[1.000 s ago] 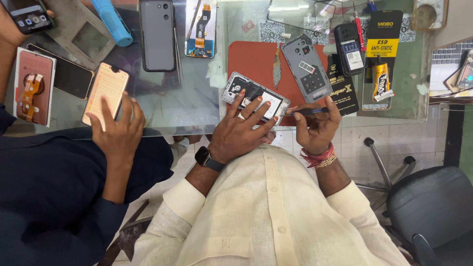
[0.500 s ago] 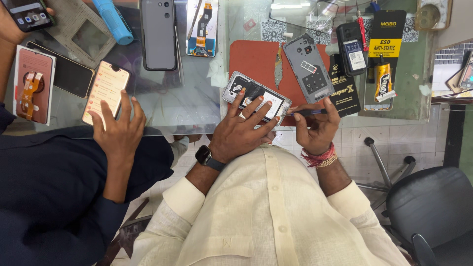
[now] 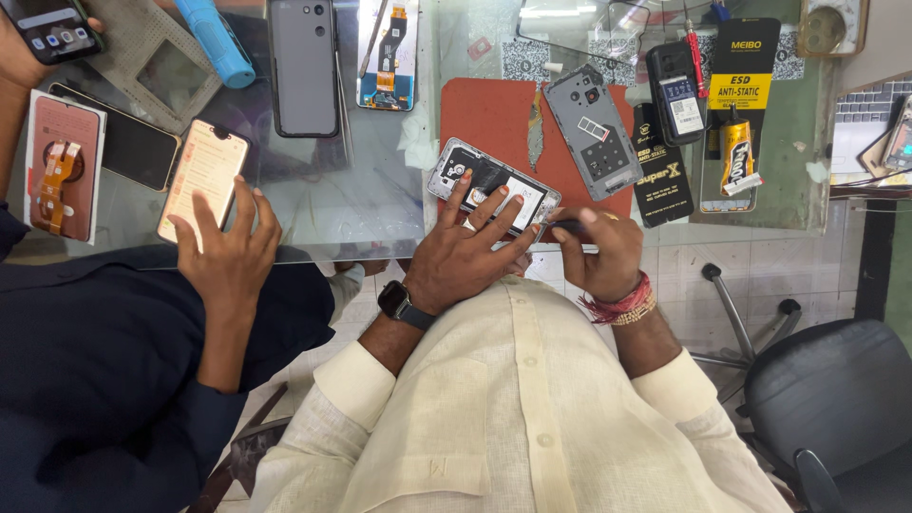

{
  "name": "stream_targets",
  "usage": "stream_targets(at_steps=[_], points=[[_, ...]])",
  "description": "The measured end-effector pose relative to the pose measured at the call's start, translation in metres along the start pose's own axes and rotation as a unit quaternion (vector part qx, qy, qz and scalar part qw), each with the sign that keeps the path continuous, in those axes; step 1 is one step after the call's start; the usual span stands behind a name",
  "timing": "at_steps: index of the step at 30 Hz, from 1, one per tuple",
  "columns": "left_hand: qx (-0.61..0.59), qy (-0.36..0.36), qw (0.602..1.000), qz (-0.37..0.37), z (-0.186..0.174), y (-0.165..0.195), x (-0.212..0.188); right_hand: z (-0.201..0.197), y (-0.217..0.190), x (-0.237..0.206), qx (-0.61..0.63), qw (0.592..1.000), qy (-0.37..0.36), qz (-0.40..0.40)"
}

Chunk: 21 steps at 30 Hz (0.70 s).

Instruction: The person uses a small screwdriver to manipulate components inside a disassembled smartphone placed on a red mat. They repeatedly adjust internal parts and occasionally handle the phone's back cover. Another person nearby uses a smartphone and a heat gun on a separate device.

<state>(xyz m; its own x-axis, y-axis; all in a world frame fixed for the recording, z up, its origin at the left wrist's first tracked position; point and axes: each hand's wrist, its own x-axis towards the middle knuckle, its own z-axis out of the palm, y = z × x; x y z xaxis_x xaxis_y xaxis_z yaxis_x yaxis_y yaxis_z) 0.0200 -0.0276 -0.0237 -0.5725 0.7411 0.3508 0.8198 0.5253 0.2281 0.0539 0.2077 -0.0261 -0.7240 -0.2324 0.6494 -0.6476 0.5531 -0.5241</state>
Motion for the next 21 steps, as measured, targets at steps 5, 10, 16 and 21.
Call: stream_targets(at_steps=[5,10,16,21], points=[[-0.012,0.002,1.000,0.003,-0.001,-0.001,0.000,-0.008,-0.018,0.024,-0.042,0.999,-0.032,-0.011],[-0.047,0.002,0.999,0.007,-0.005,-0.002,-0.001,-0.015,-0.031,0.037,-0.083,0.996,-0.023,-0.006],[-0.050,0.011,0.999,0.017,-0.007,-0.007,-0.002,-0.014,-0.034,0.038,-0.054,0.998,-0.026,0.036],[-0.055,0.023,0.998,0.008,-0.003,-0.006,-0.004,-0.015,-0.032,0.037,-0.061,0.997,-0.034,0.045]])
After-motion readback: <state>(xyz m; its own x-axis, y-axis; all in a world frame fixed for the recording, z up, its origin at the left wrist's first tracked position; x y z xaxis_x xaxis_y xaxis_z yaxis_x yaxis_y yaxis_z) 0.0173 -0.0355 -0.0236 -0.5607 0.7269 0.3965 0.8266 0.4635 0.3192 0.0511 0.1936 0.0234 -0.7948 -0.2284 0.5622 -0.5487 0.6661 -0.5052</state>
